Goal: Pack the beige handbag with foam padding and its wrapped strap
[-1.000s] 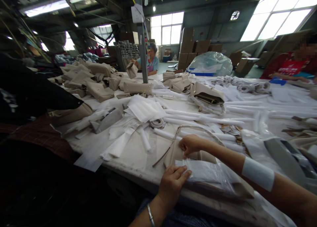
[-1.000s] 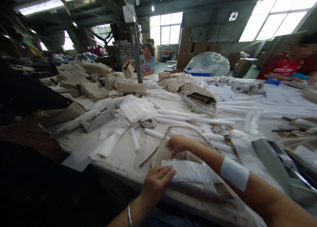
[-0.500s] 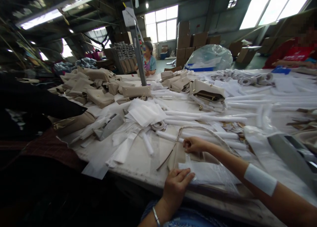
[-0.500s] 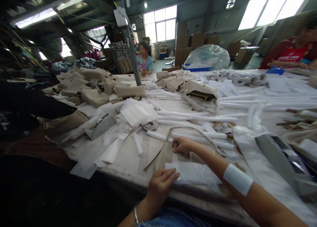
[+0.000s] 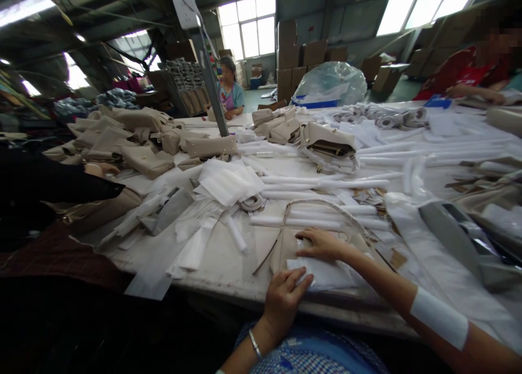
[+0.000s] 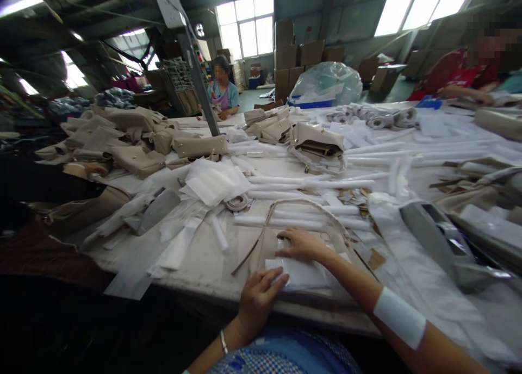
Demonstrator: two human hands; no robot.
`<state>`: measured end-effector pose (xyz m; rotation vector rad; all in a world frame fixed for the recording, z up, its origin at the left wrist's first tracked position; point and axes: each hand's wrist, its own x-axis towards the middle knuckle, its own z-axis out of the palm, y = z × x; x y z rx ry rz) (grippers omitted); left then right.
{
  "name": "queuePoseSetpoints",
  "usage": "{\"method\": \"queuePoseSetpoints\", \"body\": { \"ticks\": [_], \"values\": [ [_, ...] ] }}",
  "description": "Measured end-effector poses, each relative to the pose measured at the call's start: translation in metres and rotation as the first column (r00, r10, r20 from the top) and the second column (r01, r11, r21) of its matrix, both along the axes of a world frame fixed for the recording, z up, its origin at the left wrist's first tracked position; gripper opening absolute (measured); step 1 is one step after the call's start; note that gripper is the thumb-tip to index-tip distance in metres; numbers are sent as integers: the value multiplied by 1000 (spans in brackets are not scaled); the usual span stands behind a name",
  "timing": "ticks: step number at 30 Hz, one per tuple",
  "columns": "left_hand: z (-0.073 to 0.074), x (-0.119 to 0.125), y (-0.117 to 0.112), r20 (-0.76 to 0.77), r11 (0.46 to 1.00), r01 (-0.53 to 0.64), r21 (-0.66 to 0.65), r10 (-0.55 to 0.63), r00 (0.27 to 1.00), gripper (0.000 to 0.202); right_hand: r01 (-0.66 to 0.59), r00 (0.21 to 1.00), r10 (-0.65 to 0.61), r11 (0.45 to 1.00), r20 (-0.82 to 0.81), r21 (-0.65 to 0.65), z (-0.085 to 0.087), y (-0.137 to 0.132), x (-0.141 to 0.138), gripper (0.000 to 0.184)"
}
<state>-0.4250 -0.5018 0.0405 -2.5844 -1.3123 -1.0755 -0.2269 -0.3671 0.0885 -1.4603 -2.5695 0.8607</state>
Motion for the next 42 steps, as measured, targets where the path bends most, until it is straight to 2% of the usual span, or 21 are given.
{"method": "queuePoseSetpoints", "body": {
  "ticks": [6, 9, 11, 13, 15, 17, 20, 24, 26, 28, 30, 31, 32, 33, 35, 36, 37, 39, 42],
  "values": [
    [-8, -1, 2, -36, 997, 8, 71, -6, 999, 34, 112, 993, -112, 994, -22, 3, -11, 2, -6, 50],
    [-7, -1, 2, -35, 997, 40, 68, -38, 999, 35, 126, 990, -126, 992, -61, 0, -8, 2, -4, 44],
    [-1, -2, 1, -32, 998, 62, 26, -61, 998, 39, 106, 990, -105, 994, -98, 7, -2, -3, 0, 49],
    [11, -4, -1, -36, 993, 92, -70, -94, 995, 46, 60, 991, -55, 998, -118, 35, 3, -14, 4, 61],
    [24, -5, -4, -36, 975, 119, -185, -128, 991, 52, 26, 996, -20, 997, -92, 67, 4, -26, 8, 78],
    [32, -4, -5, -24, 962, 111, -248, -121, 992, 51, 51, 997, -45, 994, -54, 99, -1, -35, 10, 84],
    [30, 0, -2, -8, 985, 67, -157, -69, 998, 38, 144, 989, -136, 977, -60, 156, -10, -41, 9, 71],
    [13, 4, 5, -13, 997, 64, 46, -64, 998, 30, 191, 979, -173, 965, -112, 178, -13, -41, 7, 60],
    [9, 3, 4, -11, 995, 75, 67, -74, 997, 32, 209, 967, -179, 963, -180, 168, -14, -39, 8, 55],
    [13, -2, 4, 0, 993, 120, 19, -120, 993, 33, 250, 926, -204, 962, -318, 111, -16, -35, 12, 49],
    [21, -9, 8, 51, 974, 193, -117, -188, 981, 32, 352, 800, -317, 935, -509, -29, -19, -27, 19, 46],
    [27, -13, 13, 106, 954, 211, -210, -193, 976, 30, 409, 690, -407, 902, -598, -143, -20, -22, 22, 47],
    [32, -17, 23, 175, 929, 213, -303, -165, 971, 27, 446, 547, -507, 850, -666, -281, -21, -17, 26, 49],
    [38, -19, 36, 248, 904, 193, -381, -101, 964, 26, 452, 381, -602, 783, -702, -427, -21, -12, 29, 50],
    [47, -20, 73, 371, 858, 104, -503, 106, 923, 29, 366, 61, -735, 646, -675, -670, -20, -5, 34, 46],
    [50, -19, 95, 407, 837, 60, -544, 201, 891, 31, 304, -67, -769, 591, -636, -747, -20, -4, 36, 41],
    [52, -15, 119, 430, 790, 33, -612, 297, 852, 34, 250, -167, -786, 550, -595, -797, -20, -3, 37, 36],
    [53, -5, 164, 423, 743, 32, -669, 344, 838, 39, 180, -290, -792, 506, -537, -843, -21, -2, 40, 28],
    [49, 14, 212, 421, 676, 85, -732, 351, 837, 37, 115, -390, -779, 487, -490, -866, -25, -3, 44, 25]
  ]
}}
